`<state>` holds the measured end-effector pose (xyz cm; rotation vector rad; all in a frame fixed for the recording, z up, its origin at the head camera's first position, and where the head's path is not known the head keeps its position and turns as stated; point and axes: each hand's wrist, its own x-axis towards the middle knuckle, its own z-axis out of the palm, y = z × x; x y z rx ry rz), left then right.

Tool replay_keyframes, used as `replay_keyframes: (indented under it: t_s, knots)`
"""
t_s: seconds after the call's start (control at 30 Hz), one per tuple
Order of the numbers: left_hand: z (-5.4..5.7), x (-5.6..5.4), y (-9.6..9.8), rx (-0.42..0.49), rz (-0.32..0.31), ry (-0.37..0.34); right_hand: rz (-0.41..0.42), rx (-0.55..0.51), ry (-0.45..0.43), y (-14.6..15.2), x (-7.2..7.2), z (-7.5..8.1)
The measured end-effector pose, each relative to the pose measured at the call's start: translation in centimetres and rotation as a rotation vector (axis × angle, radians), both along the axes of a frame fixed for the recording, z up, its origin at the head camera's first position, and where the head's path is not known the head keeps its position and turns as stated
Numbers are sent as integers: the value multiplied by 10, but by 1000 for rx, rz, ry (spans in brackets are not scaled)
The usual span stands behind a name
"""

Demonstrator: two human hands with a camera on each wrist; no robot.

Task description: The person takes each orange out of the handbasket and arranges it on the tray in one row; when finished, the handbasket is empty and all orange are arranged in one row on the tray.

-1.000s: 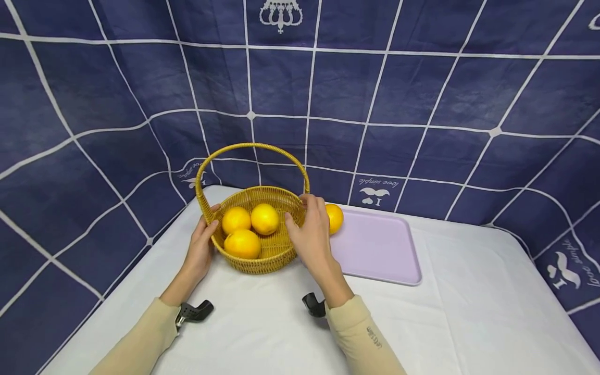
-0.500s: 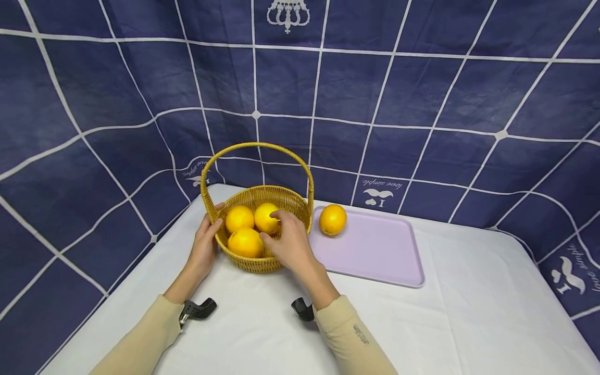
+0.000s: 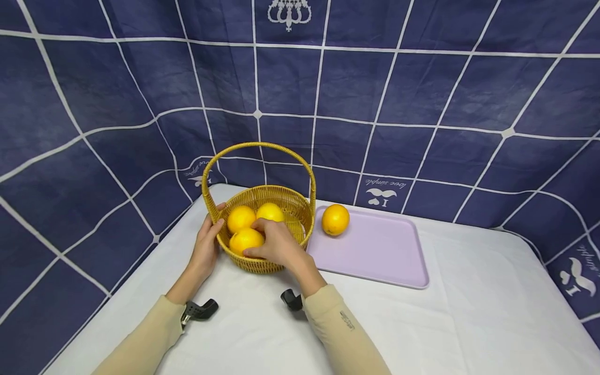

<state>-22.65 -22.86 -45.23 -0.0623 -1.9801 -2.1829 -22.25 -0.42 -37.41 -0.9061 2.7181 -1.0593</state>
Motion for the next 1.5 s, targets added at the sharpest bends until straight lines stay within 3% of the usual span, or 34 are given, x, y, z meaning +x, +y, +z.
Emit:
replay_keyframes:
  t_s: [0.23,0.77,0.93,1.17,1.5]
  knots:
    - [-1,1,2,17,6,8,21,56,-32,-5,-3,-1]
    - [-1,1,0,-1,0,14,-154,-14,59,0,6,0]
    - [-1,1,0,-9,-1,18,-188,-80,92,11,14,7]
    - [-1,1,0,-15,-1,8,-232,-191,73,37,22,18]
    - [0,1,0,-3,-3,11,-300,-246,72,80,21,32]
